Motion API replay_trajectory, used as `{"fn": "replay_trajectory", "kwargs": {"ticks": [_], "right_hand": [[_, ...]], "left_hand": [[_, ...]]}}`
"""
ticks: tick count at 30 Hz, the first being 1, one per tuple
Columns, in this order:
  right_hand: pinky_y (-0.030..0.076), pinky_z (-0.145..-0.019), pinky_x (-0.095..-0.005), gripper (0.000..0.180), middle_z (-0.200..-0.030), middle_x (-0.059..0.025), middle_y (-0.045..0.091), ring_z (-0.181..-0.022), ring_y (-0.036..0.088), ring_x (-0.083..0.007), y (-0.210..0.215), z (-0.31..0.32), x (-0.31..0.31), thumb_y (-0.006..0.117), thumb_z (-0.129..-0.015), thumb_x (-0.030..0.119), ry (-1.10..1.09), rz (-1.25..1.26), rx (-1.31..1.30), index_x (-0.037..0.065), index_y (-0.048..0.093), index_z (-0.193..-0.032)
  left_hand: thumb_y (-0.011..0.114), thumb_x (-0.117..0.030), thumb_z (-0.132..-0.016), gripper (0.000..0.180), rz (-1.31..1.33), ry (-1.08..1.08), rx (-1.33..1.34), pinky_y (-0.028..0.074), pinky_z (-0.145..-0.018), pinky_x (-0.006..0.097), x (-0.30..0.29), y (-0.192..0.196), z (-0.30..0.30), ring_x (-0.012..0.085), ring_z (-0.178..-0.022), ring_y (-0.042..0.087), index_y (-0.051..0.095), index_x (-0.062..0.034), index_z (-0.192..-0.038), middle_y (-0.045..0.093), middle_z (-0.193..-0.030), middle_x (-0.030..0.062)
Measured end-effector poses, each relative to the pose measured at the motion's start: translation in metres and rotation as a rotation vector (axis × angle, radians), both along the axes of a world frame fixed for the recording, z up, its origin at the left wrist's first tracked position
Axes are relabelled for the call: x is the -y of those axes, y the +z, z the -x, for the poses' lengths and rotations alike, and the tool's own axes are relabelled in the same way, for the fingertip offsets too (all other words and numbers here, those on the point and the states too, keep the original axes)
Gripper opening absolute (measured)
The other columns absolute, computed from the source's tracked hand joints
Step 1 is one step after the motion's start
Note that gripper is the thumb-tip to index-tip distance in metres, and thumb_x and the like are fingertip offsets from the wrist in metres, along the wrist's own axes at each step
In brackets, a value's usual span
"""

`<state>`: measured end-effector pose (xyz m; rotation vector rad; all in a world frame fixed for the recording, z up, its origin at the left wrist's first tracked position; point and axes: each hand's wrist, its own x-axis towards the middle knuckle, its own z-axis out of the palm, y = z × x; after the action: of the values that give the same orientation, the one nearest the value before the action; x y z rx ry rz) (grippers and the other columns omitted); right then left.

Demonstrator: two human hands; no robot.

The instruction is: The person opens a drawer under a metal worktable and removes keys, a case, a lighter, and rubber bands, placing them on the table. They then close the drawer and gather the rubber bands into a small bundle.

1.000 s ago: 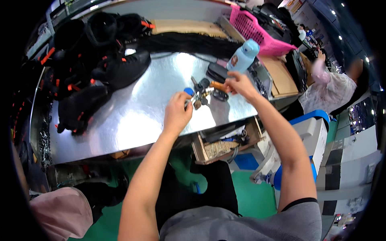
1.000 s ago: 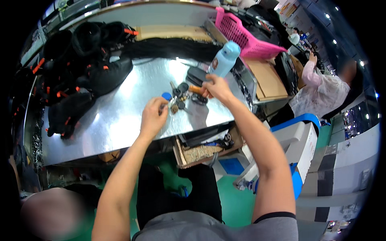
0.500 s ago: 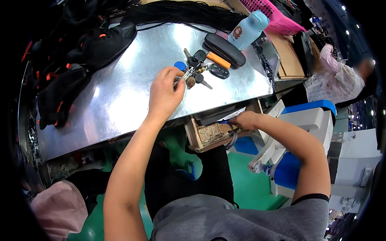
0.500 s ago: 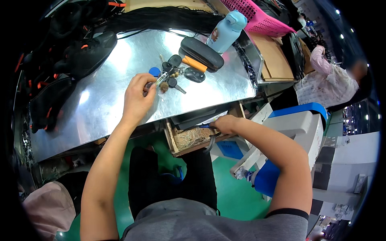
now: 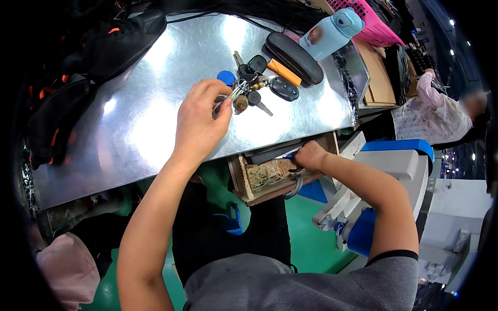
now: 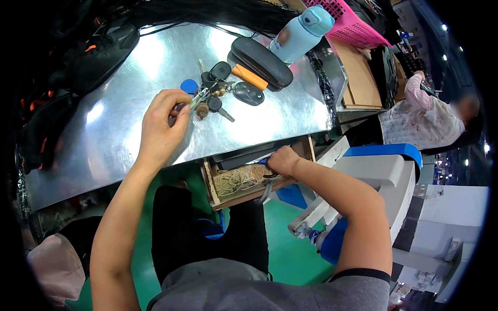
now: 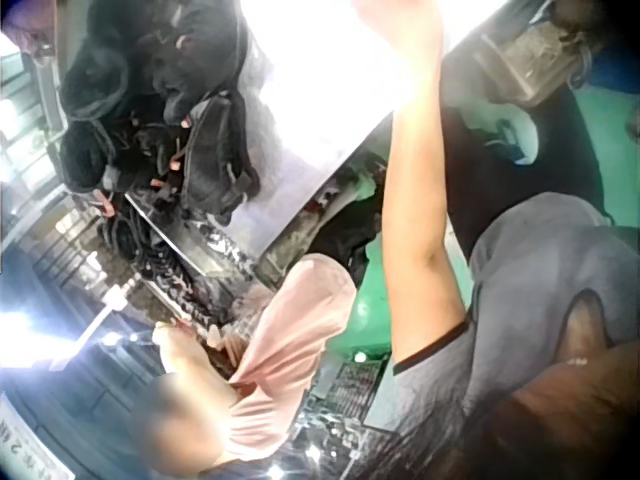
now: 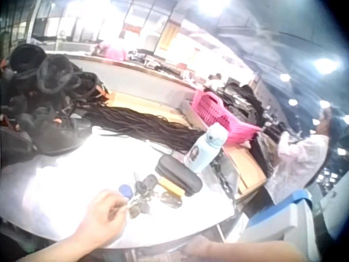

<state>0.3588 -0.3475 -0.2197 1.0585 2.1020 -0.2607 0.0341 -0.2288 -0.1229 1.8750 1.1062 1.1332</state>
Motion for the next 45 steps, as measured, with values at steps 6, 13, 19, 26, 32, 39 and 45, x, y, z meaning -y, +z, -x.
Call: {"fn": "replay_trajectory", "kwargs": {"ticks": [6, 13, 19, 26, 32, 39, 45], "right_hand": [[0.050, -0.081, -0.0407, 0.022, -0.093, -0.0124, 0.069, -0.091, 0.065, -0.0309, 0.033, 0.014, -0.006, 0.060, -0.086, 0.028, -0.408, 0.213, -0.134, 0.012, 0.069, -0.098], [0.048, -0.080, -0.0429, 0.025, -0.094, -0.0126, 0.068, -0.094, 0.063, -0.0319, 0.033, 0.054, -0.020, 0.063, -0.085, 0.028, -0.280, 0.473, -0.307, 0.012, 0.064, -0.104], [0.046, -0.082, -0.0420, 0.032, -0.102, -0.0130, 0.065, -0.099, 0.061, -0.0322, 0.026, 0.071, -0.027, 0.063, -0.086, 0.036, -0.442, 0.603, -0.192, 0.010, 0.061, -0.105], [0.044, -0.086, -0.0440, 0.041, -0.103, -0.0173, 0.064, -0.103, 0.059, -0.0324, 0.020, 0.080, -0.003, 0.062, -0.086, 0.043, -0.542, 0.451, -0.221, 0.006, 0.060, -0.105], [0.044, -0.081, -0.0418, 0.033, -0.099, -0.0149, 0.064, -0.097, 0.060, -0.0318, 0.012, 0.057, 0.002, 0.064, -0.084, 0.039, -0.665, 0.528, -0.298, 0.008, 0.061, -0.094], [0.049, -0.082, -0.0419, 0.023, -0.098, -0.0157, 0.067, -0.098, 0.063, -0.0324, 0.093, 0.078, -0.006, 0.061, -0.083, 0.025, -0.620, 0.256, -0.127, 0.006, 0.063, -0.097], [0.052, -0.071, -0.0439, 0.020, -0.081, -0.0148, 0.067, -0.080, 0.066, -0.0342, 0.145, 0.096, 0.006, 0.061, -0.081, 0.018, -0.390, -0.142, -0.178, 0.005, 0.060, -0.095]], "left_hand": [[0.061, 0.000, -0.081, 0.013, -0.024, -0.012, -0.024, 0.048, -0.071, 0.028, -0.001, 0.001, 0.001, 0.0193, -0.085, 0.059, 0.062, -0.0013, -0.093, 0.060, -0.101, 0.0070], [0.060, 0.001, -0.080, 0.013, 0.007, -0.032, -0.018, 0.046, -0.071, 0.028, -0.001, 0.004, 0.003, 0.0189, -0.086, 0.059, 0.062, -0.0021, -0.093, 0.061, -0.101, 0.0069], [0.060, 0.000, -0.080, 0.012, -0.015, -0.031, -0.021, 0.046, -0.071, 0.027, -0.002, 0.002, 0.002, 0.0184, -0.084, 0.058, 0.062, -0.0020, -0.092, 0.061, -0.100, 0.0068], [0.061, -0.003, -0.079, 0.010, -0.013, -0.022, 0.004, 0.050, -0.075, 0.035, -0.001, 0.001, 0.000, 0.0242, -0.085, 0.061, 0.061, -0.0017, -0.089, 0.061, -0.095, 0.0090], [0.061, -0.005, -0.080, 0.009, -0.017, -0.011, 0.008, 0.051, -0.074, 0.034, 0.000, 0.001, 0.001, 0.0244, -0.085, 0.061, 0.061, -0.0011, -0.088, 0.060, -0.093, 0.0096], [0.063, -0.004, -0.081, 0.010, -0.102, -0.001, -0.035, 0.048, -0.068, 0.027, -0.001, -0.005, 0.002, 0.0173, -0.078, 0.058, 0.062, -0.0013, -0.091, 0.061, -0.096, 0.0058], [0.063, -0.003, -0.078, 0.015, -0.349, 0.005, 0.048, 0.049, -0.078, 0.036, 0.020, 0.013, 0.005, 0.0278, -0.088, 0.059, 0.061, -0.0036, -0.093, 0.061, -0.097, 0.0100]]}}
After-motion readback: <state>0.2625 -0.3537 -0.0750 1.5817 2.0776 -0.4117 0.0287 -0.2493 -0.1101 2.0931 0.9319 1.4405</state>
